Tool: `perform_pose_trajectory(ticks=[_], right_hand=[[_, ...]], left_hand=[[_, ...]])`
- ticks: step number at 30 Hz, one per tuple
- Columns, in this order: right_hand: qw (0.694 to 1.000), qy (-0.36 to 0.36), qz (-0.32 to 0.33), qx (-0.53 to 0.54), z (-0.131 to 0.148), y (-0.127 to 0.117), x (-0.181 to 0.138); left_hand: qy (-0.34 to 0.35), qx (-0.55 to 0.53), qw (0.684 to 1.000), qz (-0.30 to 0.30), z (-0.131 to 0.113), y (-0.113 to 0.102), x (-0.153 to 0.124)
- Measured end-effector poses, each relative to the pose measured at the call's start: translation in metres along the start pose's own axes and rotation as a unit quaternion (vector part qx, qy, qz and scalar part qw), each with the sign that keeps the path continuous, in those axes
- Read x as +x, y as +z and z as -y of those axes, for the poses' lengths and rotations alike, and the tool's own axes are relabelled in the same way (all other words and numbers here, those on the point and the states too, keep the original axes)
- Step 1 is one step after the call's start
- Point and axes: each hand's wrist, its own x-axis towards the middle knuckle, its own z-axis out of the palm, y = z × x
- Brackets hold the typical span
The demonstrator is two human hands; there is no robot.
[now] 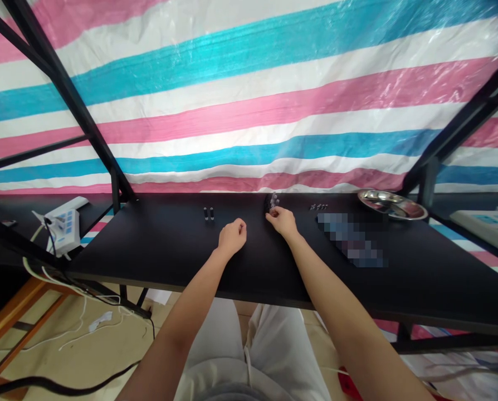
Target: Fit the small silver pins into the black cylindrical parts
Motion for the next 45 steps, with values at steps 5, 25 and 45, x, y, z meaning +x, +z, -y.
perform_pose_trajectory(ticks=[5,25,45], right_hand=[[1.0,-0.007,0.002,0.008,-0.005,0.002,0.001],[0.996,0.069,-0.009,-0.057,-0.009,-0.008,-0.003],[0.986,0.094,-0.012,-0.137,0.002,-0.02,-0.018]], left_hand=[[0.003,-0.029,1.0,-0.008,0.0,0.0,0.0],[-0.005,-0.038,0.999,0.0,-0.002,-0.001,-0.002],[-0.191,-0.23,0.939,-0.168,0.011,-0.01,0.014]])
